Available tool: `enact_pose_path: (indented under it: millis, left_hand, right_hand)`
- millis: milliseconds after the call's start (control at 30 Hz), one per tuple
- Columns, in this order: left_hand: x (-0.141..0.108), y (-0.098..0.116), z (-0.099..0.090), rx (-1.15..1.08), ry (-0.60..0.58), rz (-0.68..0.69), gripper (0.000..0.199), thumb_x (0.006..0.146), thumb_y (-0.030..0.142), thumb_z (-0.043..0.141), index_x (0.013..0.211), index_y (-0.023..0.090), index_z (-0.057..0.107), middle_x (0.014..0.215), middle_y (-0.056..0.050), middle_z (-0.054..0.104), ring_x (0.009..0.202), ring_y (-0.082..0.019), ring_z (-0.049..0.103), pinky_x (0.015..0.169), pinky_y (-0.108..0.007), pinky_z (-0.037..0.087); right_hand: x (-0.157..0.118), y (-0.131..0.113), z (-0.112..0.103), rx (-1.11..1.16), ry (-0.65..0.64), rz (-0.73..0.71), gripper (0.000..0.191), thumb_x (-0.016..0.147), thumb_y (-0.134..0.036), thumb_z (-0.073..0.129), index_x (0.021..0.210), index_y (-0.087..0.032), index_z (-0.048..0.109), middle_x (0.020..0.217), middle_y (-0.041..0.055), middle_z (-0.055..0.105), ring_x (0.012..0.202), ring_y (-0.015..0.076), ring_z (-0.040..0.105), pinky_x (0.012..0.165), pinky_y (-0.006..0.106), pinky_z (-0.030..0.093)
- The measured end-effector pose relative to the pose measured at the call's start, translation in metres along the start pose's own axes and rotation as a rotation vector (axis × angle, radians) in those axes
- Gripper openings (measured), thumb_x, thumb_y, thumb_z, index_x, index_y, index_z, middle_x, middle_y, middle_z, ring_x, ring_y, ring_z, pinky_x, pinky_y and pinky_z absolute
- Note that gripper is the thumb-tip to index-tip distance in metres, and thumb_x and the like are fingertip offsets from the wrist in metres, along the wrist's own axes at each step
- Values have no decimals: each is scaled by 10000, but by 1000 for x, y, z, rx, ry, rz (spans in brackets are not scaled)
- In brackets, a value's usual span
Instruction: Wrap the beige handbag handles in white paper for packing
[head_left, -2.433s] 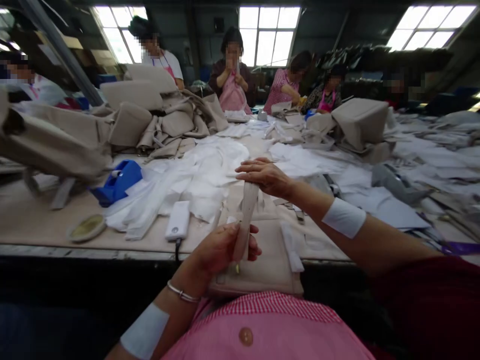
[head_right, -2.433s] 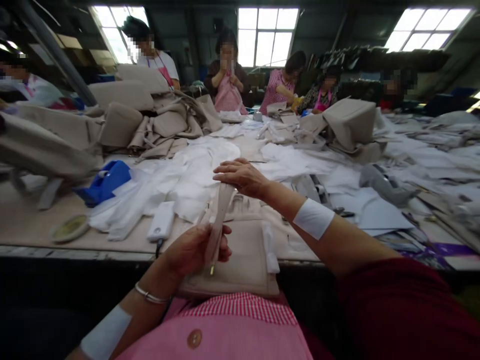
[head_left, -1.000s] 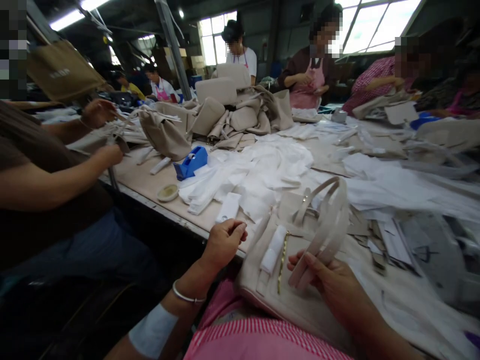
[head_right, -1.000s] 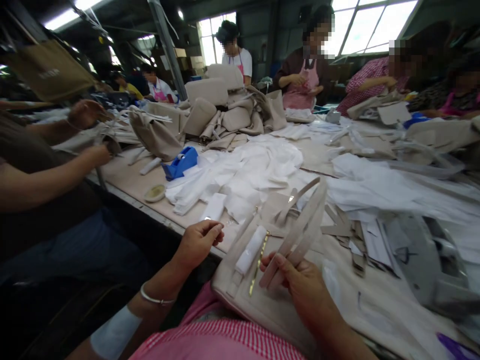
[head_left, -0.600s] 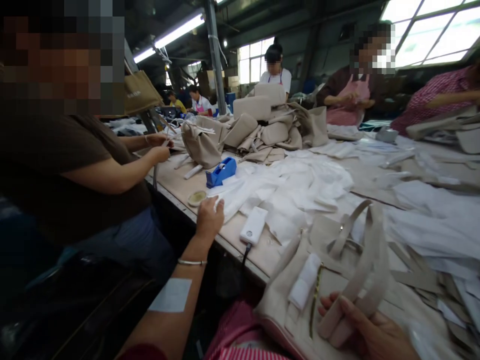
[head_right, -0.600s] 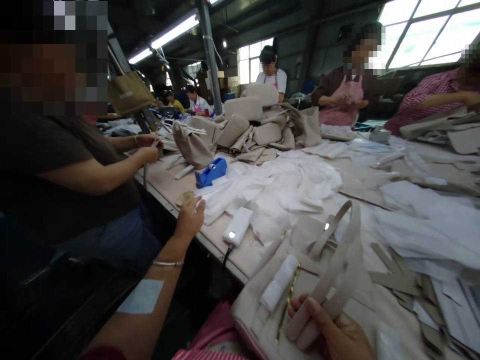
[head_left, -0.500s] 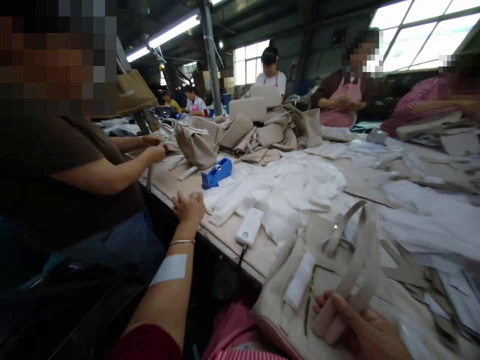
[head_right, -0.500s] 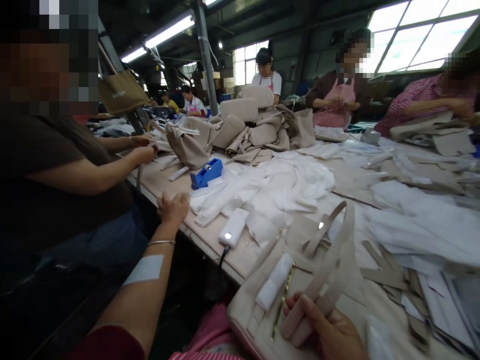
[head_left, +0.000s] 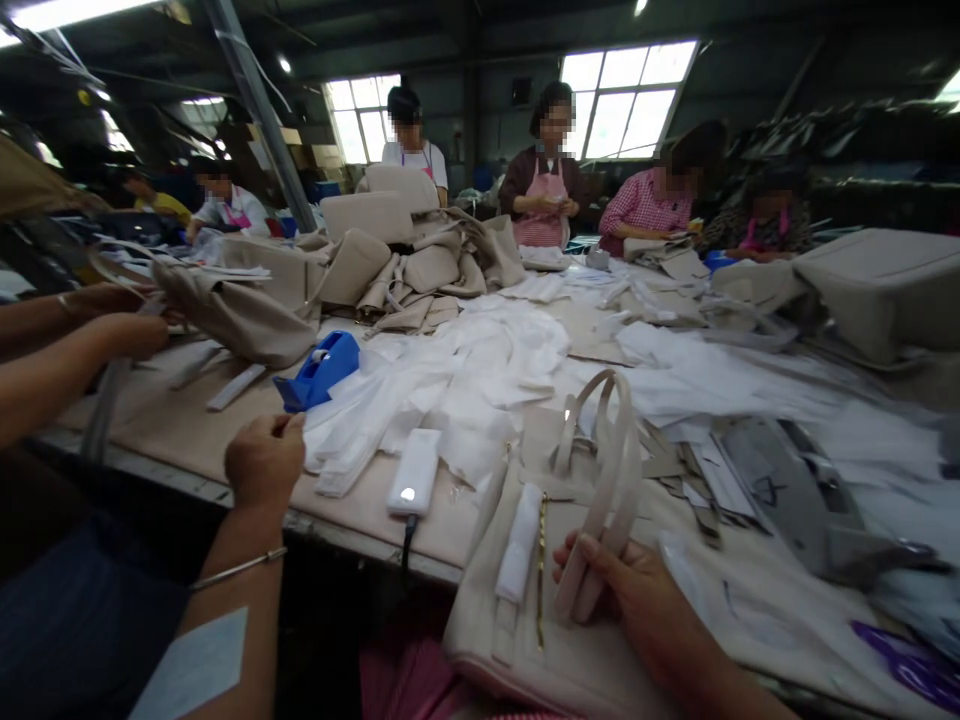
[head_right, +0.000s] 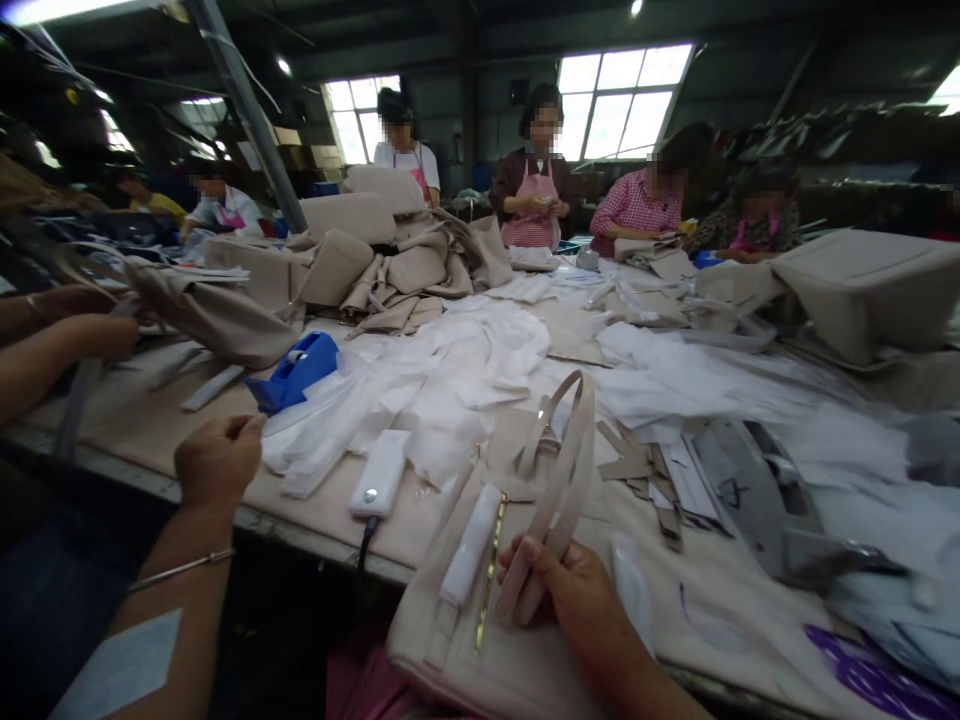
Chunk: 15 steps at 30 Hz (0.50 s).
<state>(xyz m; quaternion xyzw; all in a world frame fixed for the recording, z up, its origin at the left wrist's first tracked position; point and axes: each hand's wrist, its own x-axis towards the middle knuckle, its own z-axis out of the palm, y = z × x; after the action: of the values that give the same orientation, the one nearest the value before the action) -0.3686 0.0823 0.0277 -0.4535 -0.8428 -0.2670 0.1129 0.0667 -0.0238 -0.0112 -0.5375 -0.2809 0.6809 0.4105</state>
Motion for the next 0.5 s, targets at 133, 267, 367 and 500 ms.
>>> enact_pose_path:
  millis: [133, 267, 367, 500]
  left_hand:
    - [-38, 91, 5, -185, -215, 400, 420, 887, 535, 447, 759, 190, 651, 786, -71, 678, 792, -218, 624, 788, -299, 453]
    - [-55, 189, 36, -202, -571, 456, 398, 874, 519, 479, 946, 193, 695, 974, -109, 724, 949, -253, 655, 824, -313, 454]
    - [-56, 244, 71, -150, -668, 402, 530, 761, 642, 580, 787, 129, 710, 945, -232, 716, 985, -370, 657, 812, -396, 474]
    - [-62, 278, 106, -180, -719, 293, 470, 600, 539, 790, 753, 104, 697, 1007, -295, 692, 1049, -435, 626, 828, -442, 479]
  right_hand:
    - [-1, 0, 4, 53, -23, -6, 523, 677, -584, 762, 907, -118, 699, 877, 140, 755, 758, 259, 714, 689, 368, 560]
    - [-1, 2, 6, 71, -48, -21, 526, 677, -589, 758, 895, -116, 685, 857, 133, 752, 722, 242, 706, 644, 342, 553]
    - [0, 3, 6, 74, -45, -27, 534, 672, -596, 757, 898, -117, 682, 834, 121, 750, 696, 229, 700, 612, 319, 543]
    - [2, 5, 4, 91, -70, -16, 530, 670, -600, 757, 898, -127, 682, 835, 111, 750, 662, 212, 691, 587, 301, 527]
